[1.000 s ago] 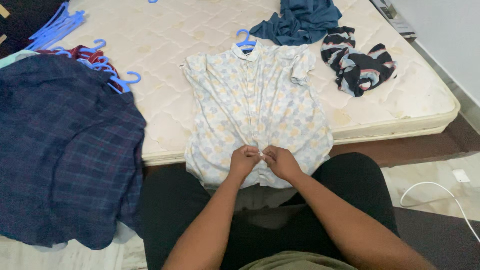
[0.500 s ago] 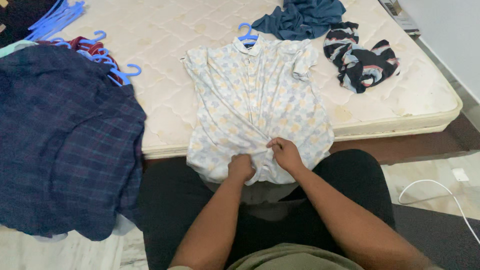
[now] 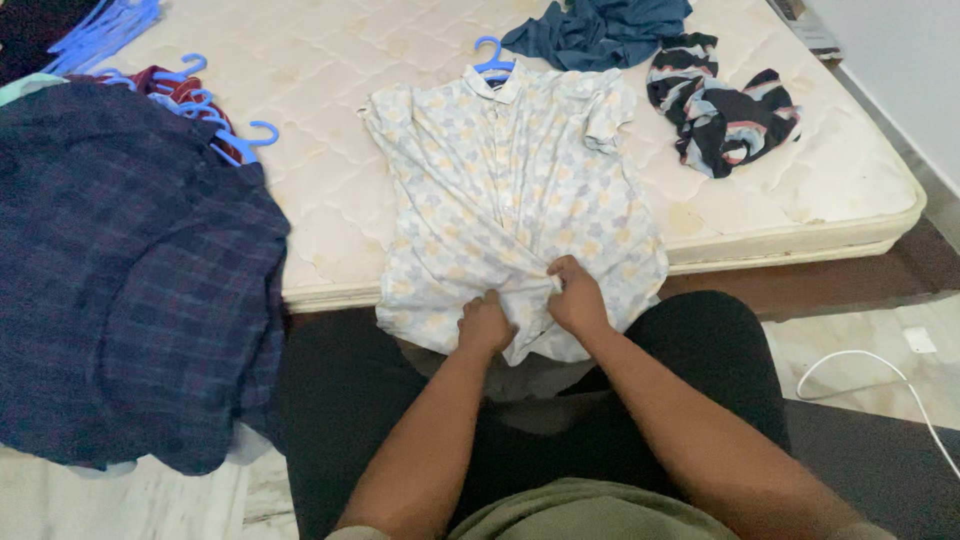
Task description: The person buttons a light-colored patterned shirt and then a blue shirt, both laid out on a mattress. The person uses their hands to fasten the buttons and smooth the fabric.
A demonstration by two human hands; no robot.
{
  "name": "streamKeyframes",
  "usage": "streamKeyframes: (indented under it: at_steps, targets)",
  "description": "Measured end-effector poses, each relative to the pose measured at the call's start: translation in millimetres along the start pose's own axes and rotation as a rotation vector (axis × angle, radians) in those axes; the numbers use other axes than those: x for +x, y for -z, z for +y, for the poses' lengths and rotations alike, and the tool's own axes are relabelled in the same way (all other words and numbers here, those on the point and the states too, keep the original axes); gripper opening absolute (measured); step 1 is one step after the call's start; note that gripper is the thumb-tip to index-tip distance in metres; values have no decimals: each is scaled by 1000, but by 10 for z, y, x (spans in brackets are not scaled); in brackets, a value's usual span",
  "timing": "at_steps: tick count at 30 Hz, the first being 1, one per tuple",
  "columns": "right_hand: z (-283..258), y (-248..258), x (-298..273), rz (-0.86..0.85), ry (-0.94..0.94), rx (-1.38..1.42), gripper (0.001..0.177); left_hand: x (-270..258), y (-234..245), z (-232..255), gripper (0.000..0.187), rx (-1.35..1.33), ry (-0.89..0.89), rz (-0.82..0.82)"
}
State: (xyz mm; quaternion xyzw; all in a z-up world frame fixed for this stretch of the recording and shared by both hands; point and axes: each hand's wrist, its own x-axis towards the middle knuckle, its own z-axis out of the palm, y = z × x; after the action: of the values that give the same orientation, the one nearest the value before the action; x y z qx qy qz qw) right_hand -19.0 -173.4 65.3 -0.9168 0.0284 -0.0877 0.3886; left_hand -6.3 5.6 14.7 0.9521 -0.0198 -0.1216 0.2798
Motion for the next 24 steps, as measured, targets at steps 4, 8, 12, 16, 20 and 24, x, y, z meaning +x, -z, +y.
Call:
streamKeyframes:
  at_steps: [4, 8, 12, 16, 20, 24]
  targets:
    - [254, 84, 150, 28, -50, -33, 47, 135, 101, -105, 62, -74, 264, 149]
    - [620, 164, 273, -58, -72, -129, 27, 184, 141, -256, 44, -118, 389, 250]
    - [798, 190, 396, -410, -408, -262, 23, 187, -3, -265, 21, 11, 53, 266]
    - [897, 163, 443, -531, -393, -316, 23, 76, -184, -86, 15, 92, -545, 201]
    - [1115, 13, 499, -629, -186, -540, 28, 26, -349, 98, 20, 366, -660, 94]
    - [1398, -16, 466, -649, -215, -497, 31, 187, -476, 31, 18, 403, -504, 41]
